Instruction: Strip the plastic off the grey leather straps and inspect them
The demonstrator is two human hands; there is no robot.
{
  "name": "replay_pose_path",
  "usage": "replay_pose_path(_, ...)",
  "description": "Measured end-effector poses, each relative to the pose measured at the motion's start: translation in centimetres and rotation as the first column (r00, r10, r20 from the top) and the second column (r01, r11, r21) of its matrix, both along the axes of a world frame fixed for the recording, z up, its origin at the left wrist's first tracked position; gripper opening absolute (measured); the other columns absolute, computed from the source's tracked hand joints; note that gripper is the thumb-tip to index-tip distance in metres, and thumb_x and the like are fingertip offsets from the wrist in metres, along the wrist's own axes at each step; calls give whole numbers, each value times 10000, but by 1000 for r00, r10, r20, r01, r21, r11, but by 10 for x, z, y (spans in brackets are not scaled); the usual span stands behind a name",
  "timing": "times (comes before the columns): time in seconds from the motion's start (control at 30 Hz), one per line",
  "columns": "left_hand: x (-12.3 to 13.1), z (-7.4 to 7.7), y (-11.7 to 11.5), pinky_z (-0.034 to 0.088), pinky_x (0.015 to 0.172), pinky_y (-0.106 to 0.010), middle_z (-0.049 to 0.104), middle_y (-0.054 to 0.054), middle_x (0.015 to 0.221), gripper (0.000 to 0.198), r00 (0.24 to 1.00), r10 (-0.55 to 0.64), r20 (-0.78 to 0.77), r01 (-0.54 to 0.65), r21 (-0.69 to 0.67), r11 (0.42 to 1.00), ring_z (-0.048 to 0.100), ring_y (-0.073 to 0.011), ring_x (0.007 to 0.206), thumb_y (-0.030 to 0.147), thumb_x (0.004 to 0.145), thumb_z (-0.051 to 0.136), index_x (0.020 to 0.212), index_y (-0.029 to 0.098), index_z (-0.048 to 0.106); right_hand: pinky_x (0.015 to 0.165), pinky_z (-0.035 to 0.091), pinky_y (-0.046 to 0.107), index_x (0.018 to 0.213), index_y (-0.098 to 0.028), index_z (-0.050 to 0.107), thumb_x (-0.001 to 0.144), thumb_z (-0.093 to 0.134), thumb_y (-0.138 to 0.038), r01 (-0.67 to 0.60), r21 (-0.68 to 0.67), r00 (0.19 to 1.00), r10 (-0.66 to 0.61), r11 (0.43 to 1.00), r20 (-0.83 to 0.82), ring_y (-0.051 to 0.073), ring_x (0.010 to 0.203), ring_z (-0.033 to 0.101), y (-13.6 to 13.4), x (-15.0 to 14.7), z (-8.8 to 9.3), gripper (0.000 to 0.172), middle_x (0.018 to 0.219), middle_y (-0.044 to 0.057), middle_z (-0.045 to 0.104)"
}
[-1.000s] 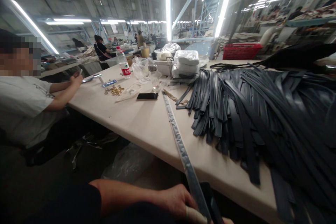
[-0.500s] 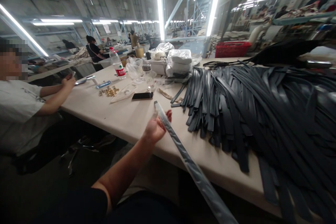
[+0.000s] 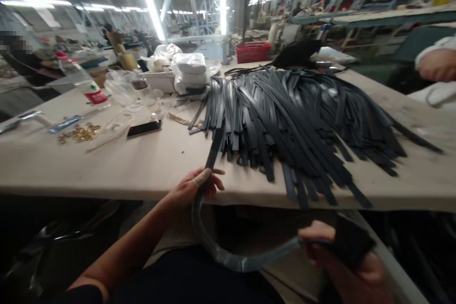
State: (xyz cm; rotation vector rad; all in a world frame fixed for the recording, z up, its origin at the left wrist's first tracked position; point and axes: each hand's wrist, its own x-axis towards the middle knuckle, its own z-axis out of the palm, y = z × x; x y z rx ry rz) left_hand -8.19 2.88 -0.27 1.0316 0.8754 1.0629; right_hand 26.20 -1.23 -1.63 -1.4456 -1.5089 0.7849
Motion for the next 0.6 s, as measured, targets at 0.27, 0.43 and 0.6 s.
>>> replay_pose_path(0.27, 57, -1, -12, 446, 661, -227, 693, -105, 946, 531, 826, -507, -246, 521, -11, 854, 596, -136, 720, 554, 955, 433, 1221, 139, 630, 684, 505, 261, 772, -216, 775, 884, 677, -403, -273, 28, 890, 264, 962, -373, 189, 869, 659, 29, -31, 37, 238, 1241, 68, 676)
replay_pose_path(0.43, 74, 0, -11, 436, 694, -244, 680, -72, 881, 539, 744, -563, -361, 598, -18, 802, 569, -148, 739, 569, 960, 392, 1050, 129, 690, 811, 522, 302, 743, -207, 765, 874, 685, -438, -308, -2, 872, 281, 951, -402, 219, 944, 671, 23, -28, 35, 278, 1144, 71, 730)
replay_pose_path(0.6, 96, 7, -9, 439, 853, -272, 653, -61, 1040, 459, 805, -493, -331, 557, 133, 820, 573, -206, 953, 528, 899, 558, 1143, 147, 637, 668, 524, 263, 732, -210, 751, 881, 686, -413, -226, 0, 894, 207, 974, -398, 175, 791, 672, 15, -39, 36, 260, 1009, 49, 757)
